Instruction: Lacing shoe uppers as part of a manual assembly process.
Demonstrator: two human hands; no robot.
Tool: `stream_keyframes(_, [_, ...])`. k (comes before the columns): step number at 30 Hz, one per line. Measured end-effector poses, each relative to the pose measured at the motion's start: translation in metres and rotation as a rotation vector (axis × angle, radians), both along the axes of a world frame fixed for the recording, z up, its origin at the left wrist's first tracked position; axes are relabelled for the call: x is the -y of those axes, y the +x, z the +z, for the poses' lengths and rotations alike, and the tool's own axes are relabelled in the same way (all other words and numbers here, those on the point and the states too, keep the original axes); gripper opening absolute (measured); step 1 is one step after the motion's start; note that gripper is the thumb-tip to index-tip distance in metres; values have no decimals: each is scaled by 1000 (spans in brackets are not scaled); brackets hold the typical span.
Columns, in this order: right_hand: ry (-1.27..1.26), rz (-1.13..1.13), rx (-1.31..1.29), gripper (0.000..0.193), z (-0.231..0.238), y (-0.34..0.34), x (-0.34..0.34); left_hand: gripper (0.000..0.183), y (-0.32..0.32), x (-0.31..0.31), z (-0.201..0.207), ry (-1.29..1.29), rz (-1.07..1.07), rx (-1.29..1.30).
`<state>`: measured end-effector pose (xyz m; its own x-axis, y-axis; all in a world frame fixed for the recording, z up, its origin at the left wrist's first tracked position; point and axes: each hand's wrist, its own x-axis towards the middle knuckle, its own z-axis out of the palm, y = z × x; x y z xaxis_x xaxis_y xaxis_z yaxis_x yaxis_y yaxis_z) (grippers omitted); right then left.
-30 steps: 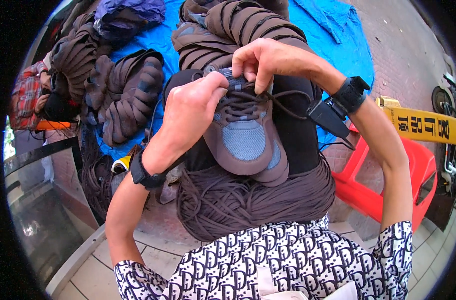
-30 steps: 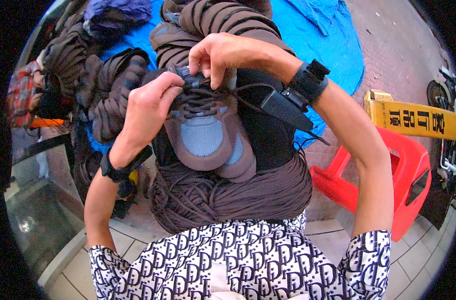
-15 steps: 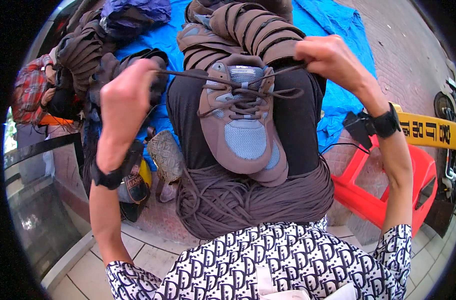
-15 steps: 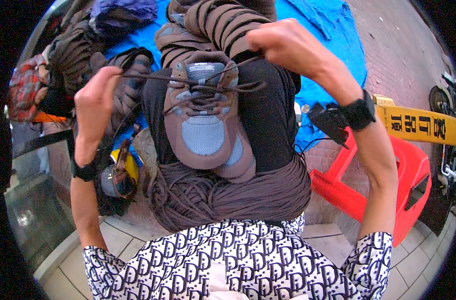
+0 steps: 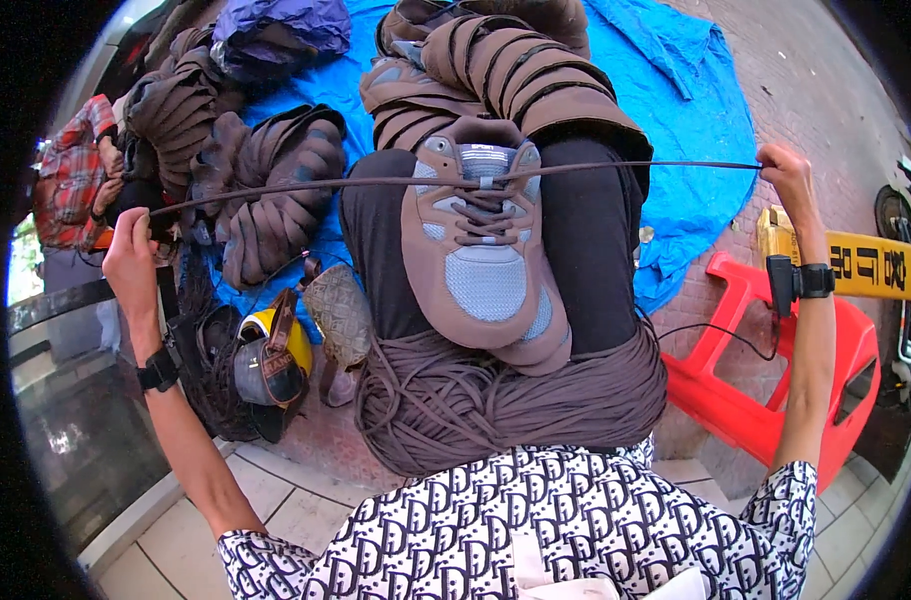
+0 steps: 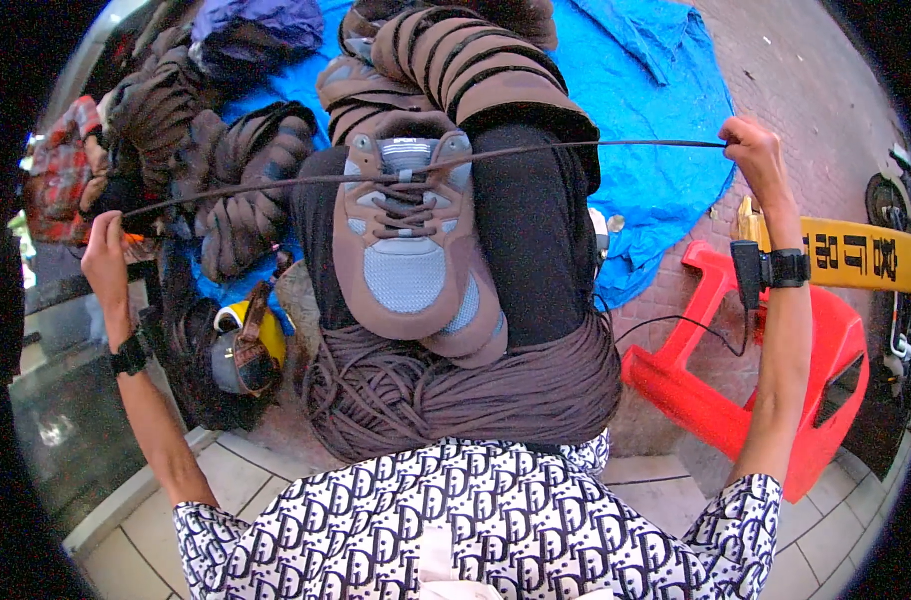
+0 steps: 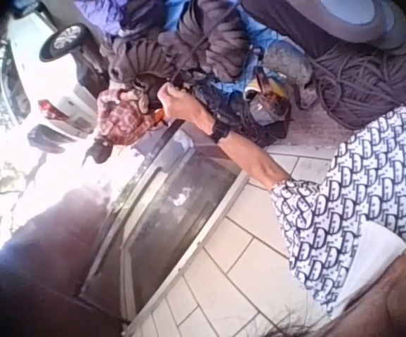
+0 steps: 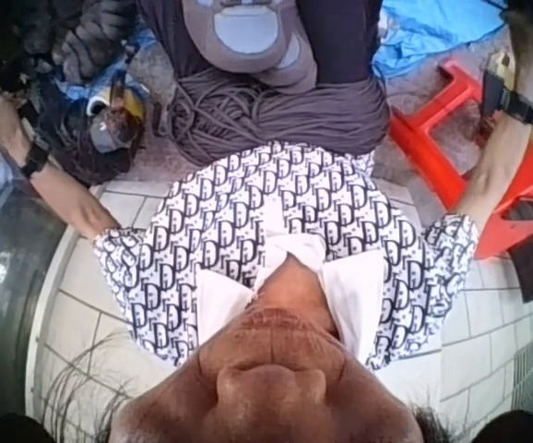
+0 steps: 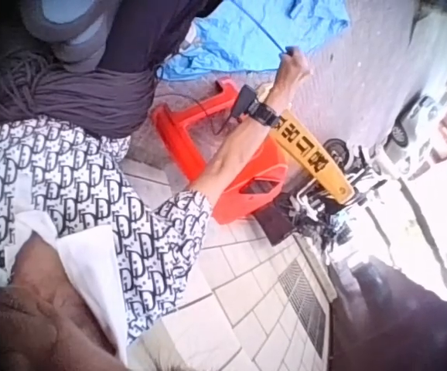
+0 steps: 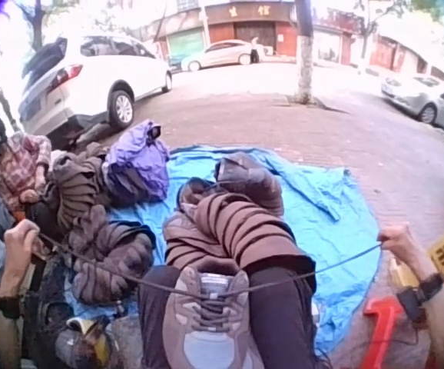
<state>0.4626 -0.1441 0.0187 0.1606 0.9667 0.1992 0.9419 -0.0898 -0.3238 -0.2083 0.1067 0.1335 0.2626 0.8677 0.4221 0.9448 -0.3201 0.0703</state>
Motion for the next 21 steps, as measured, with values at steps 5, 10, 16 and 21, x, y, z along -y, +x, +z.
stream_keyframes(5, [166, -61, 68, 13, -13, 13, 14, 15, -16, 3, -16, -58, -4, 25])
stream_keyframes(10, [-16, 74, 232, 5, -30, -11, 5, 22, -9, 5, -44, -730, 110, 1129])
stream_keyframes(16, [-158, -56, 497, 3, -33, -35, -2, 28, 0, -34, -13, -1081, -583, 1986])
stream_keyframes(21, [-51, -563, -1011, 16, -38, -26, -1, 13, 33, -50, -20, -1216, -854, 2032])
